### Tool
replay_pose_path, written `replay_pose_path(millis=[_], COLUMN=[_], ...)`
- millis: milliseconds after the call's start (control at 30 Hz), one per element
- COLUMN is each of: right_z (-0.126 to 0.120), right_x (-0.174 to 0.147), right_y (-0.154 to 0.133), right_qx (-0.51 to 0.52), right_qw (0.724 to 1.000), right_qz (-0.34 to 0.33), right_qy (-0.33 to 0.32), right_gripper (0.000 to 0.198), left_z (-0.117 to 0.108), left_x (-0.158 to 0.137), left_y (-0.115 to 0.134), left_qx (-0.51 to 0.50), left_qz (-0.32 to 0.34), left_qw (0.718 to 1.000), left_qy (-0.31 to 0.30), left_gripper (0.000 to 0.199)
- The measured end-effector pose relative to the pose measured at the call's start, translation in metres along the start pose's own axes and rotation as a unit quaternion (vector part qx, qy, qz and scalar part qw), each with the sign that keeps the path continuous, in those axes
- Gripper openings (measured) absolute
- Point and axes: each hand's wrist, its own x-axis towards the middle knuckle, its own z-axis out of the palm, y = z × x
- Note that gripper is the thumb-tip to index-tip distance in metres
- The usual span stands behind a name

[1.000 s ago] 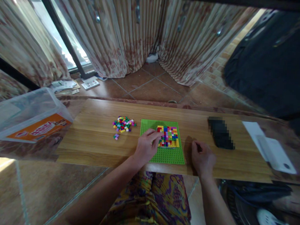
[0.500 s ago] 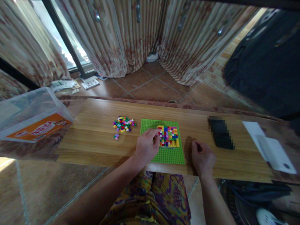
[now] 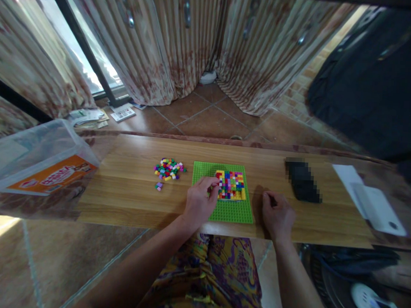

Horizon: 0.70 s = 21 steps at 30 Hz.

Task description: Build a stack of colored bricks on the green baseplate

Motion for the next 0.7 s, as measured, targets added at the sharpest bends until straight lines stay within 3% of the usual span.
replay_pose_path(millis=[333,700], right_z=[-0.0009,-0.0006], right_x=[0.0004,-0.0001], right_y=[-0.0001,-0.0010], right_qx=[0.014,0.001], right_qw=[1.000,1.000], right_qz=[-0.009,-0.002], right_qy=[0.001,0.001], right_gripper=[0.041,0.042], left_z=[0.0019,0.0005], left_x=[-0.0004,0.0012], left_y=[-0.0032,-0.0047], left_qx=[0.028,0.129], left_qz=[0.059,0.100], left_qw=[0.998,0.986], left_qy=[-0.013,-0.038], left_gripper=[0.019,0.019])
